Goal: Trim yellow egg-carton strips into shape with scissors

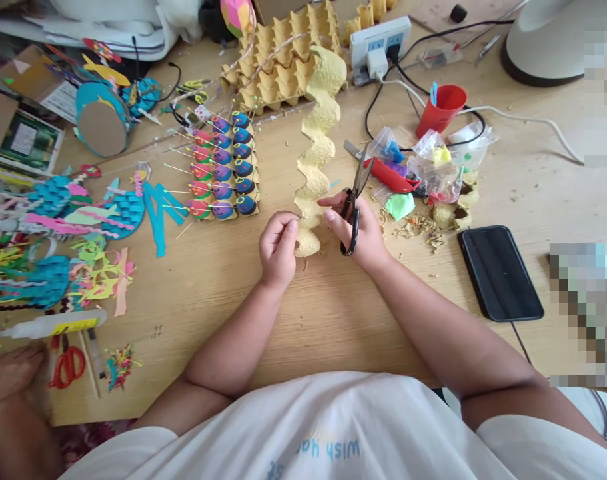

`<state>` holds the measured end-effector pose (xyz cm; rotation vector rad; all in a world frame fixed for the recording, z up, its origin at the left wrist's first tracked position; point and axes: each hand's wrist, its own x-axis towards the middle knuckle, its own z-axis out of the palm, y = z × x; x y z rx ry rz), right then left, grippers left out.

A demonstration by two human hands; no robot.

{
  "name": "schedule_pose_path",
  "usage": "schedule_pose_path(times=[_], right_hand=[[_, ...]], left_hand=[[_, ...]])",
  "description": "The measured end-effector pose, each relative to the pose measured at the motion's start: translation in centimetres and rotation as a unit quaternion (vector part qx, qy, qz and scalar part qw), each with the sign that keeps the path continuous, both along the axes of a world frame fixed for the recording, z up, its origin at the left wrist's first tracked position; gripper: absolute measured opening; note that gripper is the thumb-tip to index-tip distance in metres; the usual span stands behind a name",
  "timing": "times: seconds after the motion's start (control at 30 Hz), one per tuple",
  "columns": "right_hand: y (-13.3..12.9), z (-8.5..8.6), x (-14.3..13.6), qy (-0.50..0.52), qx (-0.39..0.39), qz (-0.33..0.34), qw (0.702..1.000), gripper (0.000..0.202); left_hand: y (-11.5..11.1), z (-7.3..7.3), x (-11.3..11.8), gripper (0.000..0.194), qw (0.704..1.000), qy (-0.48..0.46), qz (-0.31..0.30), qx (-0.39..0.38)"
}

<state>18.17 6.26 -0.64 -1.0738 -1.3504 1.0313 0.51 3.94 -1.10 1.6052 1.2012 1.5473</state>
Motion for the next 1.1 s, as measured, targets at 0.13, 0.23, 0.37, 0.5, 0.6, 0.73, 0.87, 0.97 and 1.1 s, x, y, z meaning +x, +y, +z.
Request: schedule_pose_path(times=[0.13, 0.23, 0.37, 0.5, 0.6, 0.73, 0.87, 0.97, 1.1], right_hand=[[0.1, -0.1, -0.1, 0.042, -0.014, 0.04, 0.998, 0.059], [0.2, -0.2, -0.1, 0.075, -0.044, 0.072, 0.994, 0.057], [0.1, -0.1, 0.0, 0.103, -0.064, 0.11, 0.986, 0.053], [0.0, 0.1, 0.0, 0.087, -0.052, 0.14, 0.985, 0.05], [0.0, 0.2, 0.0, 0.088, -0.054, 0.141, 0.985, 0.049], [-0.1, 0.1, 0.0, 0.083, -0.058, 0.156, 0.983, 0.052], [-0.2, -0.3, -0.1, 0.088, -0.072, 0.17, 0.979, 0.053], [-0.1, -0.2, 0.0, 0.091, -0.074, 0.174, 0.978, 0.055], [-0.1, 0.2, 0.0, 0.078, -0.067, 0.172, 0.98, 0.057]], left_hand=[[-0.2, 0.2, 0.1, 0.024, 0.999, -0.016, -0.039, 0.007], [-0.1, 0.3, 0.1, 0.027, 0.995, -0.065, -0.076, -0.029], [0.3, 0.4, 0.3, 0.038, 0.969, -0.201, -0.088, -0.116], [0.9, 0.4, 0.4, 0.028, 0.937, -0.297, -0.091, -0.161], [1.2, 0.0, 0.2, 0.031, 0.945, -0.275, -0.096, -0.15], [1.5, -0.3, 0.0, 0.037, 0.955, -0.245, -0.102, -0.13], [1.4, -0.2, 0.1, 0.037, 0.954, -0.235, -0.121, -0.145], [1.2, -0.3, 0.4, 0.035, 0.944, -0.25, -0.126, -0.175], [1.0, -0.2, 0.6, 0.037, 0.926, -0.273, -0.147, -0.214]])
